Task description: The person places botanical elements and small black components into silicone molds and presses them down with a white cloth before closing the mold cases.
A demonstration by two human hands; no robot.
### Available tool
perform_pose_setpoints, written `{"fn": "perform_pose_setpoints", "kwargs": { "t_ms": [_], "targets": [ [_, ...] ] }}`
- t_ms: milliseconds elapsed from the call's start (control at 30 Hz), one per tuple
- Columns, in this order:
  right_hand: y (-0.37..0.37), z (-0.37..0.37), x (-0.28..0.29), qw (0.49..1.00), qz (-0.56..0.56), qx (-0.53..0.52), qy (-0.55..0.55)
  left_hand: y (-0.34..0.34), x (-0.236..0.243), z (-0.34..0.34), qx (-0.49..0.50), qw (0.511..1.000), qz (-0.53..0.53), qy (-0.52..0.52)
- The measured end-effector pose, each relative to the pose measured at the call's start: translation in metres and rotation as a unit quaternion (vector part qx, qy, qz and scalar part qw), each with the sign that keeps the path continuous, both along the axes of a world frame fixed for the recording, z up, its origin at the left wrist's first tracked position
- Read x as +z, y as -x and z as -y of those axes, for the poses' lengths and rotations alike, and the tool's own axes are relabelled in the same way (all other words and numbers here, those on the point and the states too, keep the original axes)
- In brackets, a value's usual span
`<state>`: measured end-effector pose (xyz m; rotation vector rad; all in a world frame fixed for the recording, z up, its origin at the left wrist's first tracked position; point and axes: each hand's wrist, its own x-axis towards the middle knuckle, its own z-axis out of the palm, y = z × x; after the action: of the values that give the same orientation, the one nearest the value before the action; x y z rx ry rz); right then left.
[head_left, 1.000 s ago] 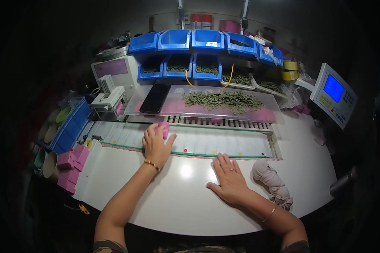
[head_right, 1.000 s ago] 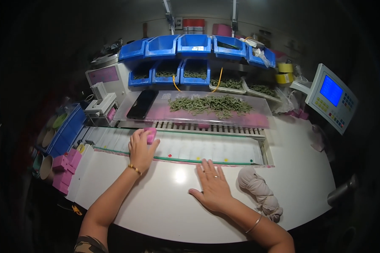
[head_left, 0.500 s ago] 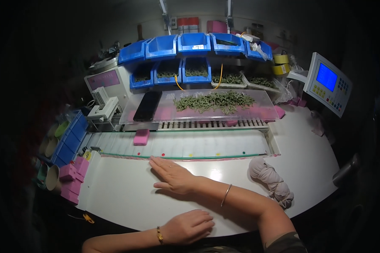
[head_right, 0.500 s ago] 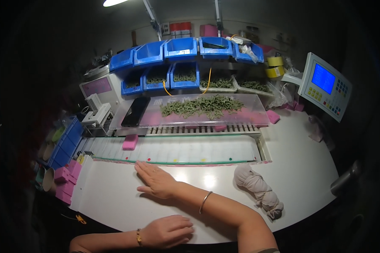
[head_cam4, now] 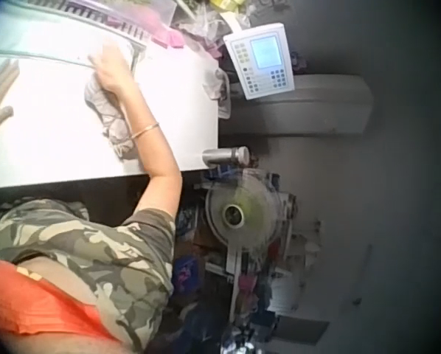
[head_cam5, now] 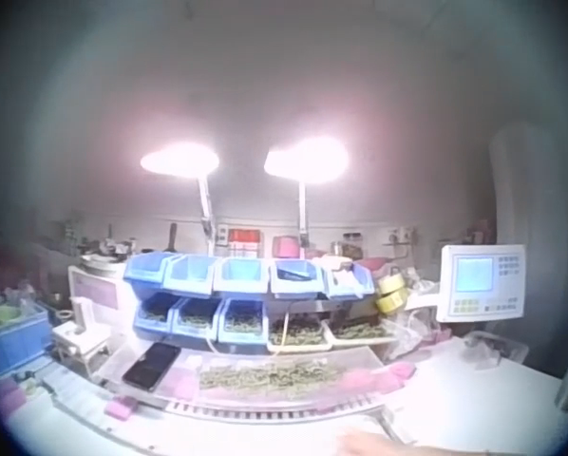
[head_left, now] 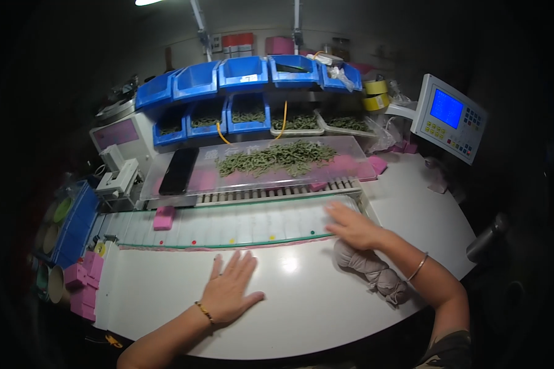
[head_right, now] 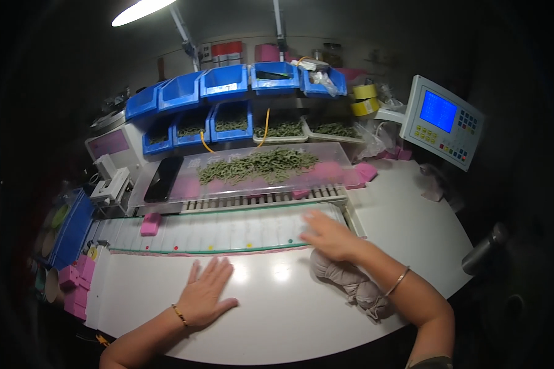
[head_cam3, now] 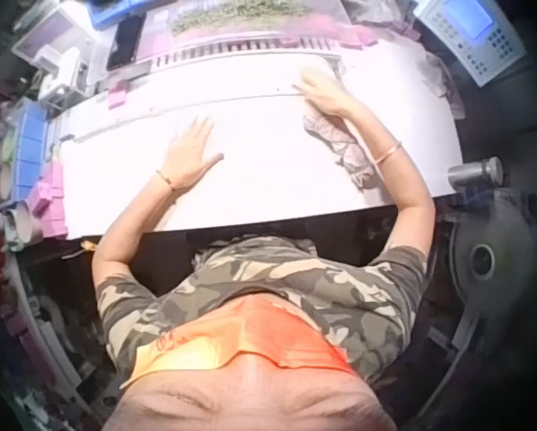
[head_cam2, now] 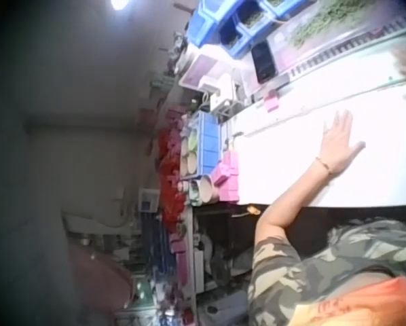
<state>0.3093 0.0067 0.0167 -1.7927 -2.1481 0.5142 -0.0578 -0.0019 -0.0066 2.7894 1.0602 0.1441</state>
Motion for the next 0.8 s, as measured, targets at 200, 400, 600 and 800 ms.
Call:
{"fn": "perform_pose_setpoints", "kwargs": {
  "t_ms": [200, 400, 600, 800],
  "targets": [
    [-0.132, 0.028, -0.038, 0.951, 0.062, -0.303, -0.023, -0.001, 0.009, -0.01, 0.017, 0.999, 0.015, -0.03],
    [-0.148, 0.009, -0.064, 0.943, 0.115, -0.29, -0.119, -0.065, 0.014, -0.036, -0.029, 0.993, 0.115, 0.002],
    [-0.144, -0.031, -0.061, 0.957, 0.075, -0.238, -0.149, -0.178, -0.007, -0.094, -0.074, 0.976, 0.202, -0.03],
    [-0.155, -0.047, -0.066, 0.954, 0.089, -0.231, -0.169, -0.283, 0.015, -0.14, -0.019, 0.991, 0.123, 0.037]
  ]
}}
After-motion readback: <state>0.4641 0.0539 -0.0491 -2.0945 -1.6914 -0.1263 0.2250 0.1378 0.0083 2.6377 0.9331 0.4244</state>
